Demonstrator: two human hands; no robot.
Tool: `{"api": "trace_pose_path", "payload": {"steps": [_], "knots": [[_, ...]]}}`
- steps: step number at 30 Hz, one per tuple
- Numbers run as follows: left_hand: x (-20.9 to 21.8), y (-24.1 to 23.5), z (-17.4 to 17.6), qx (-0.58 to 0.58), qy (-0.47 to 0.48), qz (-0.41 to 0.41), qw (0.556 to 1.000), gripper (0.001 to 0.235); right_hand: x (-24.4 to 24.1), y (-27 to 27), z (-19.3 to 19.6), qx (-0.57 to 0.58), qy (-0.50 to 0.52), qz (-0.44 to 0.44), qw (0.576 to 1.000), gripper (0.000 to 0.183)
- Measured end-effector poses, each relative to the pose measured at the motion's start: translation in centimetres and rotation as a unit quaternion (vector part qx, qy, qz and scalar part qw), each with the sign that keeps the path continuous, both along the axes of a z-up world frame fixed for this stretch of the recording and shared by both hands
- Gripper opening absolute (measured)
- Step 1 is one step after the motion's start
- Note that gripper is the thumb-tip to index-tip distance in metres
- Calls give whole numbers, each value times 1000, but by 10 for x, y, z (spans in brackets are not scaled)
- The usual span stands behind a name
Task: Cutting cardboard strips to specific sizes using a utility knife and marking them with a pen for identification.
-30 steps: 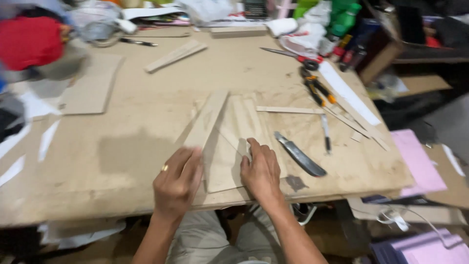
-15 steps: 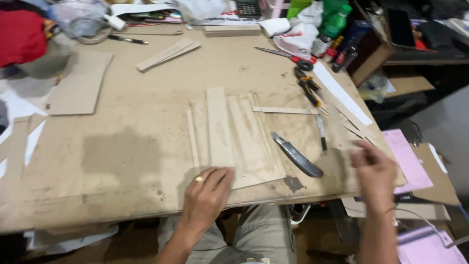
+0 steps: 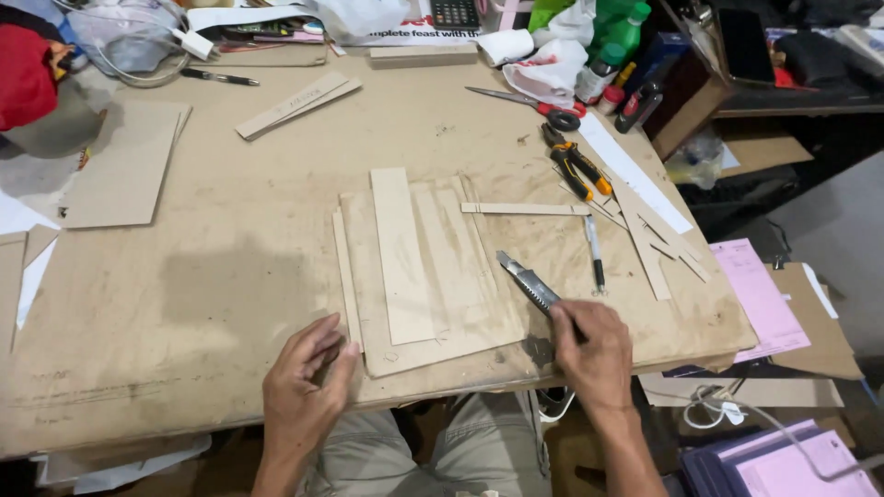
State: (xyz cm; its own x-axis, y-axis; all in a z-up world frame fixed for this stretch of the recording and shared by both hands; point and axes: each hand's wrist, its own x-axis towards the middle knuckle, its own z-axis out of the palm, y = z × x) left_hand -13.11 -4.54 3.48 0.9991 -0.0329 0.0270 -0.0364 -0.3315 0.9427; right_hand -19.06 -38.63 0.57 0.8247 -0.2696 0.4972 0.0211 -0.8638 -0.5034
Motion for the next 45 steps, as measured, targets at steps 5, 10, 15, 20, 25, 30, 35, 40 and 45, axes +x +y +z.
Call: {"api": "trace_pose_path", "payload": {"steps": [5,10,15,20,25,30,35,40,45], "knots": [[-4,-1,-6,-18,-32,29,999,47,66,-24,24,-57,19,20,998,20],[-6,-4,-5,-17,-31,79,996,42,155,-41,13,-150,170,18,974,51],[-8,5,-27,2,-83,56,995,41,154,-22,49,71,112,-28,991,34],[-4,4,-29,11,-138,27,990,38,149,-186,-19,145,-63,-19,987,53],[5,-1,0,-47,63,45,996,44,101,-210,2,-56,101,-201,973,32],[14,-5,27,-57,144,17,988,50,66,-52,56,173,119,-134,969,53],[9,-6,33,-33,167,-11,985,53,8,46,62,297,286,-59,909,68],[3,-9,38,-48,217,-37,974,66,16,56,49,364,245,-100,893,54],[11,-11,31,-57,228,-23,972,76,23,37,14,472,170,-61,863,66]]}}
